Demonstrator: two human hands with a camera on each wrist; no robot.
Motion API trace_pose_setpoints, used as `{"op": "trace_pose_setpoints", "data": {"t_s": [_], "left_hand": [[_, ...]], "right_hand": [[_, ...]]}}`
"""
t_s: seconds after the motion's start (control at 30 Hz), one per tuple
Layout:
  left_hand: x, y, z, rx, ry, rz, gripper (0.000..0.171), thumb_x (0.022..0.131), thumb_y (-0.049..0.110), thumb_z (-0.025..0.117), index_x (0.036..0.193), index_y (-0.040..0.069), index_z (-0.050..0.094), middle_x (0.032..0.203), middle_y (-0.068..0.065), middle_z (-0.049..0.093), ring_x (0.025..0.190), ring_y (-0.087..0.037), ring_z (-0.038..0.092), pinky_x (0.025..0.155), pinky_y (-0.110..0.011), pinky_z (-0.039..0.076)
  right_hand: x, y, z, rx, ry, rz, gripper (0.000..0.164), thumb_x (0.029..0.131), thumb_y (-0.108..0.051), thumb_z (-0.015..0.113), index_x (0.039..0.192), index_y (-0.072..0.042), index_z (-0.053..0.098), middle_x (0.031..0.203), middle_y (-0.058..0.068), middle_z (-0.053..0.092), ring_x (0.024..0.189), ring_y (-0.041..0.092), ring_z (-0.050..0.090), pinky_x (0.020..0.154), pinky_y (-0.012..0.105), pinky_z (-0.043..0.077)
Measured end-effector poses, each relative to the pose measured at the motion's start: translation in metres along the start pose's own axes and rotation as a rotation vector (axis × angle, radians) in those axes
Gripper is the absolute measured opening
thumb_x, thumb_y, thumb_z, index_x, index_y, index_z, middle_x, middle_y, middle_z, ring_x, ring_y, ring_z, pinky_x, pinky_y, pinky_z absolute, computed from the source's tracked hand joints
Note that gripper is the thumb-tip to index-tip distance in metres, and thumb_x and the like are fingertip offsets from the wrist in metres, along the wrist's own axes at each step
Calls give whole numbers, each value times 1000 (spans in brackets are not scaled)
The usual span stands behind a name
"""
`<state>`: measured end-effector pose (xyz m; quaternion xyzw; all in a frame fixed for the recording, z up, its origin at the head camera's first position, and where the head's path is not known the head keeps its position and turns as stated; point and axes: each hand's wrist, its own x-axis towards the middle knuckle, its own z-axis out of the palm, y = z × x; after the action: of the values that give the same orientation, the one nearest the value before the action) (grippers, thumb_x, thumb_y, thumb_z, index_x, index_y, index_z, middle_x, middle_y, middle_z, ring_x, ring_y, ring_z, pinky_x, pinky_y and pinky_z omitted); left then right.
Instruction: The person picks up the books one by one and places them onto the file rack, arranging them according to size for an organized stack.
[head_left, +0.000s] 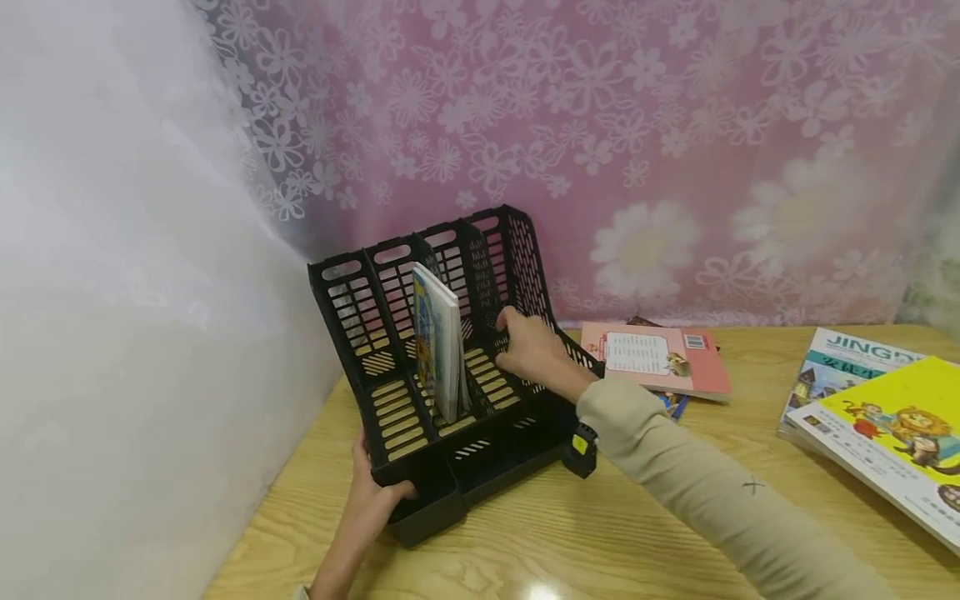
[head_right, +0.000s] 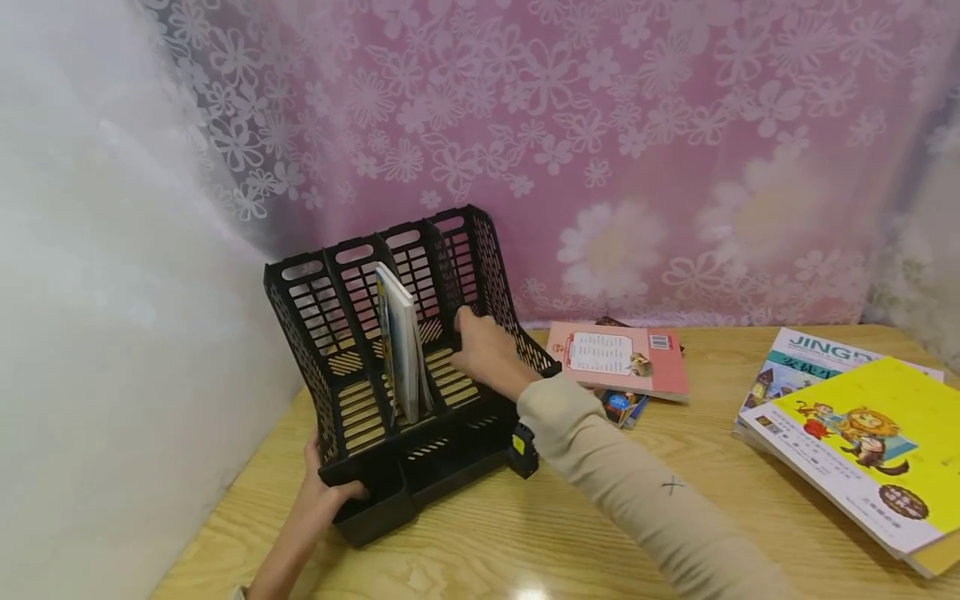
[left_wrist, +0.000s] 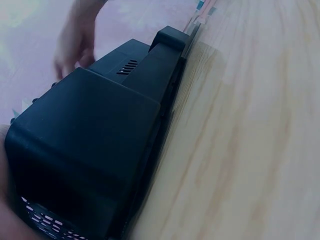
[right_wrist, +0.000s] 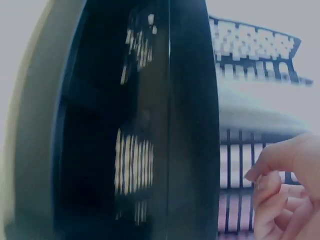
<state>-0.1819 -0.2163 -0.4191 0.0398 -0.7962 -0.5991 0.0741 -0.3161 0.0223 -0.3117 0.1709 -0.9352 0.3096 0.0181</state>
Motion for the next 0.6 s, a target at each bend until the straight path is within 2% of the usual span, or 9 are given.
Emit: {"op": "trace_pose_setpoints", "data": {"t_s": [0.1,0.17,0.23,0.33,0.43,0.53,0.6], "left_hand": [[0,1,0,-1,-5,-1,117,63,-5,67,152,7,-8,150,-25,20,128,-42,35,103,-54,26],[0,1,-1,2,-6,-4,116,63,-6,67,152,6,-8,148,-26,22,127,-42,36,103,-53,27],[-1,2,-3,5,0,-9,116,64,-7,66,152,6,-8,148,-26,22,127,-42,36,103,-53,27],[-1,2,-4,16,-9,-12,116,65,-7,66,151,5,-10,148,-27,20,126,-43,35,102,-53,28],[0,2,-2,17,-19,-17,116,65,-7,65,151,5,-12,148,-28,19,127,-43,34,102,-54,28],[0,1,1,14,-29,-13,116,65,-6,65,151,5,-12,148,-27,19,127,-43,34,101,-53,29],[0,1,2,9,-31,-15,116,65,-7,65,151,5,-11,148,-27,19,127,-42,35,101,-52,30]], "right_hand": [[-4,32,-25,-148,35,25,45,81,-7,65,123,-5,51,84,16,65,51,18,46,45,30,33],[-5,55,-39,-238,34,47,42,80,-7,66,120,-3,54,93,18,65,55,22,53,46,32,38],[-7,74,-50,-315,16,51,39,79,-5,67,116,0,55,95,18,66,59,24,57,47,33,41],[-15,99,-61,-409,-19,54,33,79,-1,65,110,3,54,80,16,62,58,22,54,47,31,38],[-28,126,-64,-481,-28,12,23,80,4,61,101,5,53,67,12,54,53,20,46,48,30,30],[-40,153,-60,-557,-19,-40,15,83,0,65,91,5,54,65,12,51,53,20,46,48,31,32],[-46,166,-58,-618,-22,-58,16,85,-4,68,86,4,55,68,13,53,55,22,51,49,32,38]]}}
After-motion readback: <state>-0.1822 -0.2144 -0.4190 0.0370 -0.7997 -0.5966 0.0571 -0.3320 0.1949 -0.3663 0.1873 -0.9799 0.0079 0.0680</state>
